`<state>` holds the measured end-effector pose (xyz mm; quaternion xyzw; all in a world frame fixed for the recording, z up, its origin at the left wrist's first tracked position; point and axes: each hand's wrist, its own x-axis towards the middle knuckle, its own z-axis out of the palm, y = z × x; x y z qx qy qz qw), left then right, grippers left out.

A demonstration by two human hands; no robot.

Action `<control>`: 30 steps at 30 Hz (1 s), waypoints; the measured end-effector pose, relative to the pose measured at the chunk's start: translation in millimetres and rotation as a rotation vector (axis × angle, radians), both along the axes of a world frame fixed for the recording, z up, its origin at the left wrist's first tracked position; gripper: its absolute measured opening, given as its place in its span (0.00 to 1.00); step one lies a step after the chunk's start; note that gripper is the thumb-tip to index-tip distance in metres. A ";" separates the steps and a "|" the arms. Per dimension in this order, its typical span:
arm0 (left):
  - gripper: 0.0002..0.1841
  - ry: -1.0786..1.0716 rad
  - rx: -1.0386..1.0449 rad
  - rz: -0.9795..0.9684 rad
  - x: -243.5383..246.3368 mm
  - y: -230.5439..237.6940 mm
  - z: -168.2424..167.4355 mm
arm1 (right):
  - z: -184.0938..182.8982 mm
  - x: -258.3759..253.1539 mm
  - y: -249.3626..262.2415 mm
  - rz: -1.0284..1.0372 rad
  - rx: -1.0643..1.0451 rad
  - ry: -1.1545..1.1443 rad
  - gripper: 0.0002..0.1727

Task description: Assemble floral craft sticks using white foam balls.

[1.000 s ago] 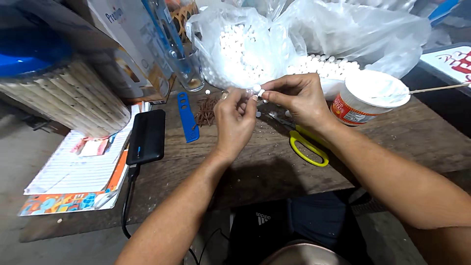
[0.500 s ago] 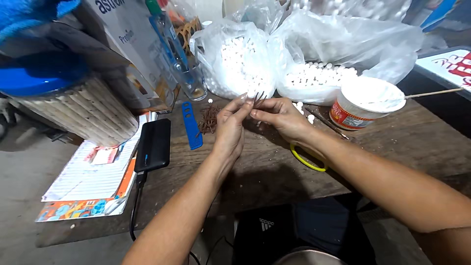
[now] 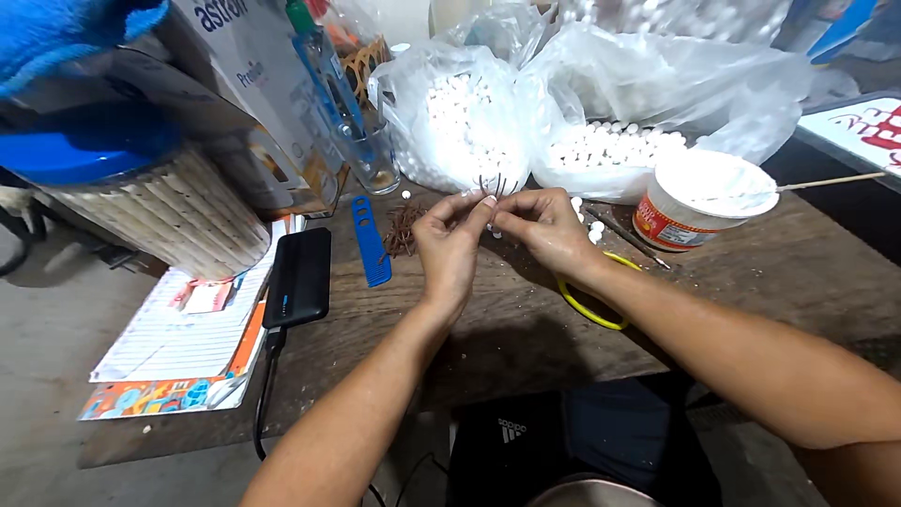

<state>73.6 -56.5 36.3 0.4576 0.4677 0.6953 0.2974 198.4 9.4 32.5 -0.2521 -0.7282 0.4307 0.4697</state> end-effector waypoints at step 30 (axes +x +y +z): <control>0.06 -0.025 0.002 -0.149 3.7 -0.9 9.4 | -4.1 168.8 -30.4 -0.458 0.015 0.136 0.15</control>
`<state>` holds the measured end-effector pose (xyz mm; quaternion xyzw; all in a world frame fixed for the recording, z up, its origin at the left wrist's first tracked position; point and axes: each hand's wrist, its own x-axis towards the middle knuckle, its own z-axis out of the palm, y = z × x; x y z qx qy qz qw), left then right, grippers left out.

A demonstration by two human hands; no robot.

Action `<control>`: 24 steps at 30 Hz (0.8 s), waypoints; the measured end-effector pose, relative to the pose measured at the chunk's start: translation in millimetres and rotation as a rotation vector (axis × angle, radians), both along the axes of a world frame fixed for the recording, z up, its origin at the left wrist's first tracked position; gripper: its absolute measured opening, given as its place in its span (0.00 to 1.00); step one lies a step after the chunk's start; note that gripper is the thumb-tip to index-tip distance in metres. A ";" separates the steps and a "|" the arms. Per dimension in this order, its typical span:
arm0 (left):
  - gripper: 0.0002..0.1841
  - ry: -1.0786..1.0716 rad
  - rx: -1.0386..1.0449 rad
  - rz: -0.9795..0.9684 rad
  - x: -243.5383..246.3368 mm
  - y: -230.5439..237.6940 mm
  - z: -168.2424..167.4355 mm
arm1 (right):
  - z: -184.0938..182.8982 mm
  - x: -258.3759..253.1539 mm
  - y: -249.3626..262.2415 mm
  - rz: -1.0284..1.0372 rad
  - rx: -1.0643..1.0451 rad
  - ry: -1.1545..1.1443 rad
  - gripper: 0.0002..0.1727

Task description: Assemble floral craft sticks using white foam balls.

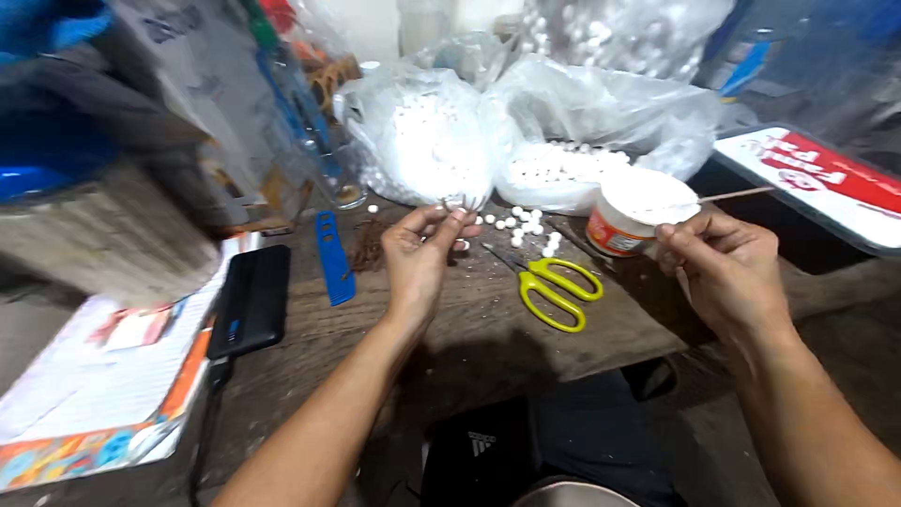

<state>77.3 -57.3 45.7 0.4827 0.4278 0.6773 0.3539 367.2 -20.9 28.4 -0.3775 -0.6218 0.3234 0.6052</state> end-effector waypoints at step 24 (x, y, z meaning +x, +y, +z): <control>0.07 0.069 -0.039 -0.127 56.4 21.7 14.1 | 41.7 52.4 22.4 -0.202 0.218 -0.162 0.07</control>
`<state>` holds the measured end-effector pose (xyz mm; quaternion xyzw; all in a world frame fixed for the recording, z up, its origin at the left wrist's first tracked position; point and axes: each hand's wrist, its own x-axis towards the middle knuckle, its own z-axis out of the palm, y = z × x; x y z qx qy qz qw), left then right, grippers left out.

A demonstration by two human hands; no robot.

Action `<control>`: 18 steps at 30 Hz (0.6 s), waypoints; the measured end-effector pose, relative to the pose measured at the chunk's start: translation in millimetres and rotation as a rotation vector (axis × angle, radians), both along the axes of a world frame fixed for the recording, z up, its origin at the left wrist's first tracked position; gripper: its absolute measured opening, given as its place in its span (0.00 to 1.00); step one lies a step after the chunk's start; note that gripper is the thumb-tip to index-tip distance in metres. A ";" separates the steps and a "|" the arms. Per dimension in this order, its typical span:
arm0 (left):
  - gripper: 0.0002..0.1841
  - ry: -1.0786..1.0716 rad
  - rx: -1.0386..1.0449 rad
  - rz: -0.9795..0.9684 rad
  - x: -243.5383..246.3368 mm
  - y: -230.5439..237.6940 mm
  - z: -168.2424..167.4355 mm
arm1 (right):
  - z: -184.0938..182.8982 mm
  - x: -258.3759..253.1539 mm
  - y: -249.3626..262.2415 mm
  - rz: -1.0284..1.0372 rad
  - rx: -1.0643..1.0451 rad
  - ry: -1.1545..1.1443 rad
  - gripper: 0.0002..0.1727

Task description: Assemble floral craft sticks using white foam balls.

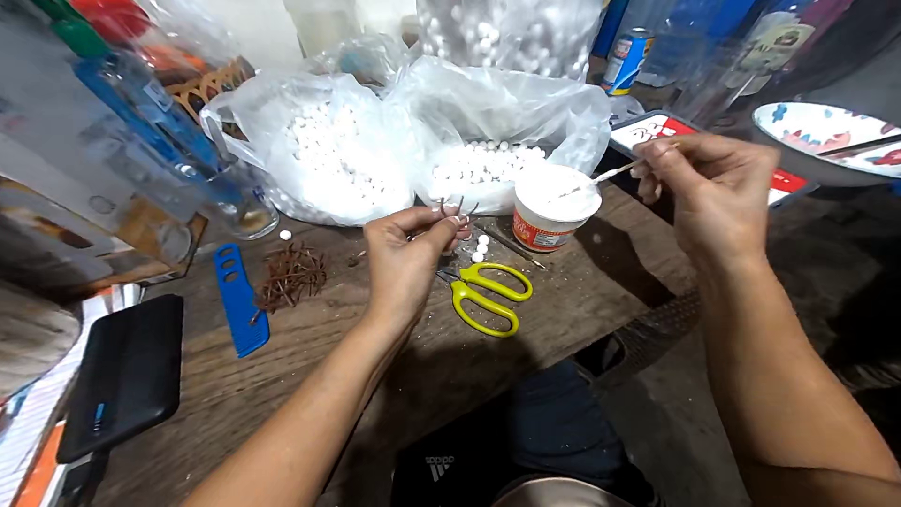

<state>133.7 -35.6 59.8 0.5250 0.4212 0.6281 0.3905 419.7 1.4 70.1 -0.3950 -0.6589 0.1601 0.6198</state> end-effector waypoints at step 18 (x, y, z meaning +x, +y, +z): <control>0.02 0.137 0.078 -0.035 24.3 6.0 -10.1 | 5.4 -19.7 -28.5 0.176 -0.188 0.533 0.21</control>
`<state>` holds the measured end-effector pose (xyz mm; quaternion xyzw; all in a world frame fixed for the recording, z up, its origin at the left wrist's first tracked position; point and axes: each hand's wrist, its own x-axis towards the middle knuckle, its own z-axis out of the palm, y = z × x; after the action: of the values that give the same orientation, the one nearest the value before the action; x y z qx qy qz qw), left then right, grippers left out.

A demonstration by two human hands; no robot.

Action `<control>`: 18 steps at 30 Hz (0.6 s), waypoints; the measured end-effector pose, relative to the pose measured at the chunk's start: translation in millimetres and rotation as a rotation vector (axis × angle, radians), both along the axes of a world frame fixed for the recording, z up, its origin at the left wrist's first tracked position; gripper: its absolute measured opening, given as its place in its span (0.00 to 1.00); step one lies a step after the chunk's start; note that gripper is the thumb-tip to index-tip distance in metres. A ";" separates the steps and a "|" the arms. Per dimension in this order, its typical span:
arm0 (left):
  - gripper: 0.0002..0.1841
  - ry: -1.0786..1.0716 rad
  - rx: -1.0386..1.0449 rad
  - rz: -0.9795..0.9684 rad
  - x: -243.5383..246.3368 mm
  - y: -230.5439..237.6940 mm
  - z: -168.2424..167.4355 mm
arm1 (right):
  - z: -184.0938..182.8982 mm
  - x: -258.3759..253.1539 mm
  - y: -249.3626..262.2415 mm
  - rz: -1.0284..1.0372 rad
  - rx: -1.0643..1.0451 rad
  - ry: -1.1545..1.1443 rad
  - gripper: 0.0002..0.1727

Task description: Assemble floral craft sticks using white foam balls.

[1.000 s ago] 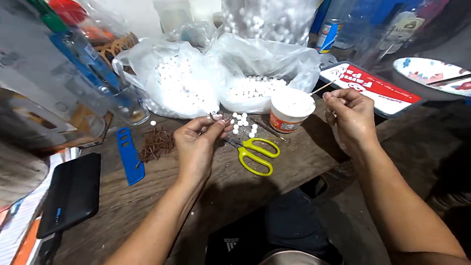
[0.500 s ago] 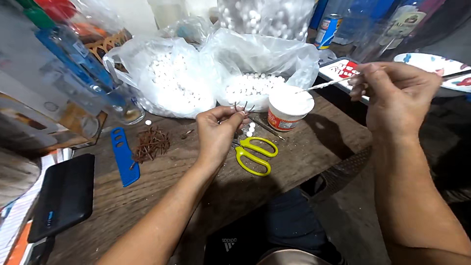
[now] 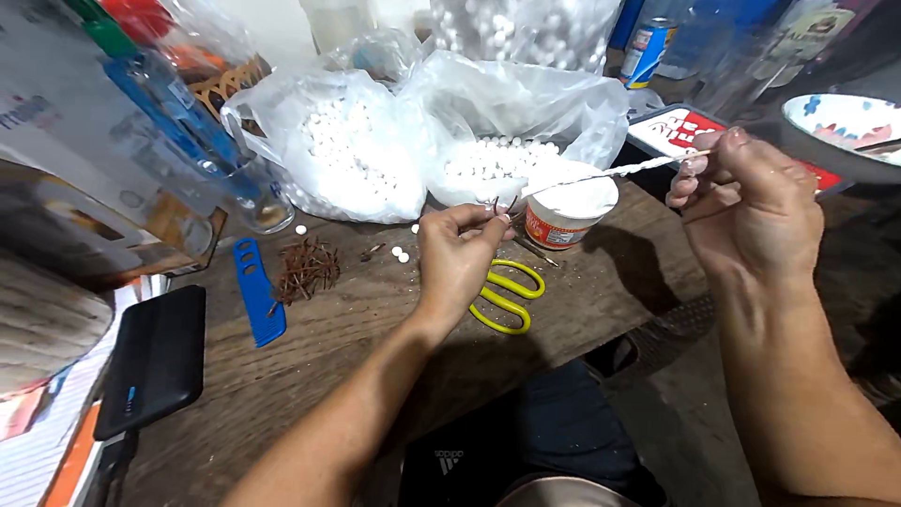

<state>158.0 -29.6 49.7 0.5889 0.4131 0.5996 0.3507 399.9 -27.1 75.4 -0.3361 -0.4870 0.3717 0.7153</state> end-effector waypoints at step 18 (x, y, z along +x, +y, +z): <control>0.02 0.045 0.049 0.015 -0.5 1.6 -2.0 | -1.7 -2.9 -0.2 -0.011 0.022 -0.045 0.21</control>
<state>157.4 -28.1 47.7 0.6075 0.4104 0.5988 0.3224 397.0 -27.3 73.8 -0.3392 -0.5054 0.3545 0.7098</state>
